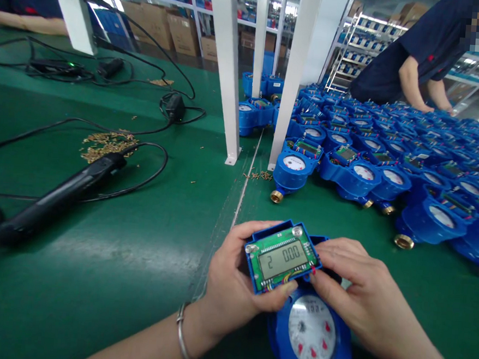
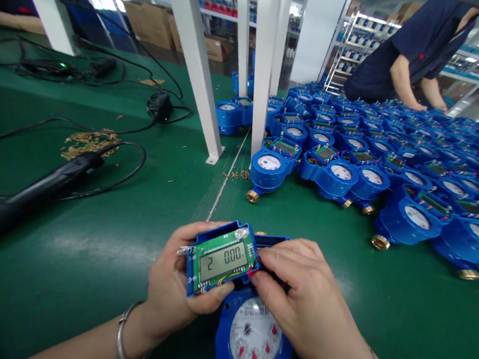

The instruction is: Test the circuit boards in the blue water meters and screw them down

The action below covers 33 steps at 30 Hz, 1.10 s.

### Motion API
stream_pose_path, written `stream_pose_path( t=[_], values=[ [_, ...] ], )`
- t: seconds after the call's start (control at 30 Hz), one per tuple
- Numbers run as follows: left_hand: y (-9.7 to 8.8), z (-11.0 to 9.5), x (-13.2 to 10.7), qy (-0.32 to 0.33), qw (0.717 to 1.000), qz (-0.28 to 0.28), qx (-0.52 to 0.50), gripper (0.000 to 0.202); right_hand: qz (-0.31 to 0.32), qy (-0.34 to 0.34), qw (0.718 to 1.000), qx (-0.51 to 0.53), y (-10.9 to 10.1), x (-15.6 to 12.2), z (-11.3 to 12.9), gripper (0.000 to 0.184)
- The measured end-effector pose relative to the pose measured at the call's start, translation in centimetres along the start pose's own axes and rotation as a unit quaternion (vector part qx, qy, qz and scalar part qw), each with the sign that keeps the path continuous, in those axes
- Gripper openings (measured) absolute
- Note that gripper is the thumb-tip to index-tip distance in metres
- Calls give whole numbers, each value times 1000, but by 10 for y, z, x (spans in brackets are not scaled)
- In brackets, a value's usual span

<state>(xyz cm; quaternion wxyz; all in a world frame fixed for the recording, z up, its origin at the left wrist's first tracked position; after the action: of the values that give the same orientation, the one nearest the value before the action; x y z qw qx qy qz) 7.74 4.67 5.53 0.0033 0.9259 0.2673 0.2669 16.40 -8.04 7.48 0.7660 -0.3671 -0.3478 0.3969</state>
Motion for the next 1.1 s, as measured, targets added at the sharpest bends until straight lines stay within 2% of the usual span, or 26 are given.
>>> stream_pose_path(
  t=[0.1,0.17,0.27,0.33,0.5,0.63,0.9,1.1],
  values=[
    [0,3,2,-15,999,-11,-33,62,6,-41,999,-32,2,4,2,10],
    [0,3,2,-13,999,-10,-46,61,36,-71,996,-39,6,5,1,11],
    [1,-1,2,4,1000,2,-21,61,95,-125,987,-35,12,5,1,16],
    [0,-3,3,23,1000,13,9,63,108,-139,984,-29,14,6,-1,18],
    [0,-4,10,39,998,46,25,66,105,-121,987,-7,21,16,-8,16],
    [10,-4,21,39,994,95,21,67,114,-120,986,-8,22,26,-14,14],
    [28,10,47,-5,985,174,14,67,118,-148,981,-34,19,36,-18,17],
    [31,15,57,-14,982,187,18,70,94,-111,989,-43,20,34,-24,36]
  ],
)
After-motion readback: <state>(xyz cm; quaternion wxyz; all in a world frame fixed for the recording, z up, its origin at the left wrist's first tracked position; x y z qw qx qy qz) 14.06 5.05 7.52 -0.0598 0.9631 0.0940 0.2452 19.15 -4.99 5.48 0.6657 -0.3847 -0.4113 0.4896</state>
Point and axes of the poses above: each hand's wrist, its own x-axis towards the middle knuckle, its own y-axis out of the palm, z = x × y, the point moved 9 cm from there along x, towards the middle knuckle, and after that the axes turned 12 degrees about -x, right-handed, at the moved point
